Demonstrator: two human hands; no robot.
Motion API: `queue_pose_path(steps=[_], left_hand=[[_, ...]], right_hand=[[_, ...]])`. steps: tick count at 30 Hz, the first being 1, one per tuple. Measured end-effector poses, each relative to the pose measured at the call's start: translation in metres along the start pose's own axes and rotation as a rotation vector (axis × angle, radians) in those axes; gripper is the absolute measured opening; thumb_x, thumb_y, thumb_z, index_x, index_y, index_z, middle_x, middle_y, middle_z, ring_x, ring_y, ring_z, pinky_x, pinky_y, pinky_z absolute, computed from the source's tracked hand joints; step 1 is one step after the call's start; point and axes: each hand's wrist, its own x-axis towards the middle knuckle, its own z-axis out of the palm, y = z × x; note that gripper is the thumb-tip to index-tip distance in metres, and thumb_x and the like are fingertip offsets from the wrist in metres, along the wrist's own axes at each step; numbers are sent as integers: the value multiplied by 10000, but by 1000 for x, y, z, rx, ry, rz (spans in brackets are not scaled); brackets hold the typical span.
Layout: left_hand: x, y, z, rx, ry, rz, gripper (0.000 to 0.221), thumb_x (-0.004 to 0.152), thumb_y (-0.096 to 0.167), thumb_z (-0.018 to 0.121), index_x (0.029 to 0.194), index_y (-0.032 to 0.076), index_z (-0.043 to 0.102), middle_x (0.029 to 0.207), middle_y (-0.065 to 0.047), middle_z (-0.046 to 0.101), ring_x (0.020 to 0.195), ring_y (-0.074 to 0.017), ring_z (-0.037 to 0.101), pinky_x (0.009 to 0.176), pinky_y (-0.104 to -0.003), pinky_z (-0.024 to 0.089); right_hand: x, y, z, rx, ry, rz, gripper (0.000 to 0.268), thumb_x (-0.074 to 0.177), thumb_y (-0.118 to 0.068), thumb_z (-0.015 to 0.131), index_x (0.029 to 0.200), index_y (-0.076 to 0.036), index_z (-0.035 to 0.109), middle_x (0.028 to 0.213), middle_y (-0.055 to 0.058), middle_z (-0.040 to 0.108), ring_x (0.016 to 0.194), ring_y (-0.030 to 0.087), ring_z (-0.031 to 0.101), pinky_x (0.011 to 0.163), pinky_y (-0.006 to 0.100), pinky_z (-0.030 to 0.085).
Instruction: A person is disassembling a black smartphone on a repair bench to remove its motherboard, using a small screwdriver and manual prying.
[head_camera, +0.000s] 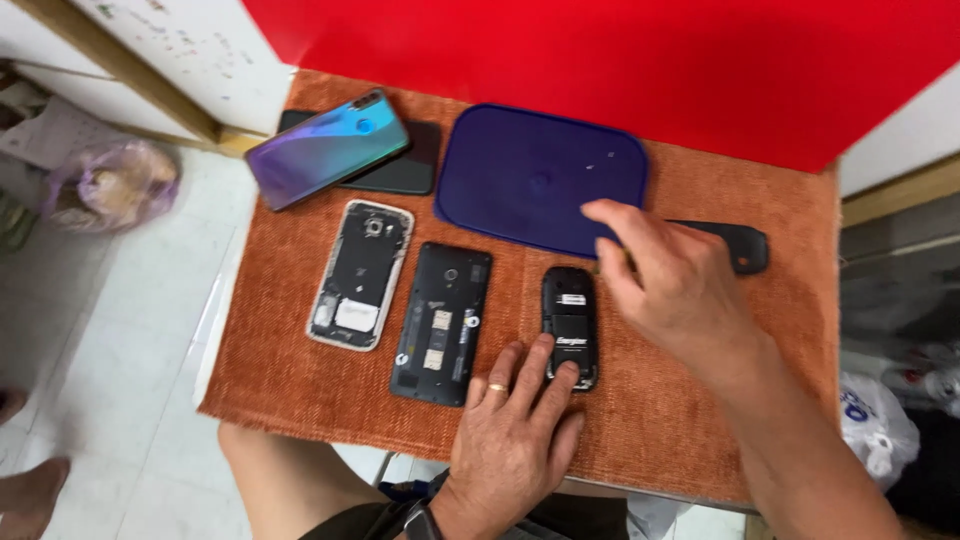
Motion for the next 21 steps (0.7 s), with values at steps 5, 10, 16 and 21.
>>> queue_pose_path(steps=[5, 10, 16, 21], left_hand=[[-3, 0, -1, -14, 16, -10, 406, 958, 312, 674, 1296, 89, 647, 1457, -208, 572, 1233, -440, 578, 836, -520, 451], [-2, 1, 2, 16, 11, 5, 404, 953, 329, 669, 1289, 106, 657, 1466, -197, 569, 1223, -426, 585, 826, -520, 451], [-2, 1, 2, 22, 36, -8, 388, 951, 317, 679, 1272, 99, 664, 1439, -197, 587, 1217, -425, 585, 818, -513, 455], [-2, 1, -1, -7, 10, -8, 408, 962, 317, 663, 1299, 87, 644, 1450, -210, 583, 1242, -433, 578, 844, -513, 444]], right_hand=[[-11, 6, 8, -24, 18, 24, 277, 975, 41, 713, 1240, -21, 662, 822, 66, 708, 644, 199, 665, 606, 368, 552], [-8, 1, 6, -127, 146, 43, 128, 1005, -126, 865, 1035, -100, 743, 659, 9, 648, 542, 154, 589, 532, 319, 449], [1, -4, -3, -20, -102, 72, 386, 968, -1, 640, 1348, -74, 630, 907, 87, 754, 612, 245, 674, 574, 437, 567], [-9, -3, 7, -184, 79, 111, 184, 1019, -141, 882, 1136, -82, 753, 608, -3, 604, 502, 164, 581, 458, 343, 392]])
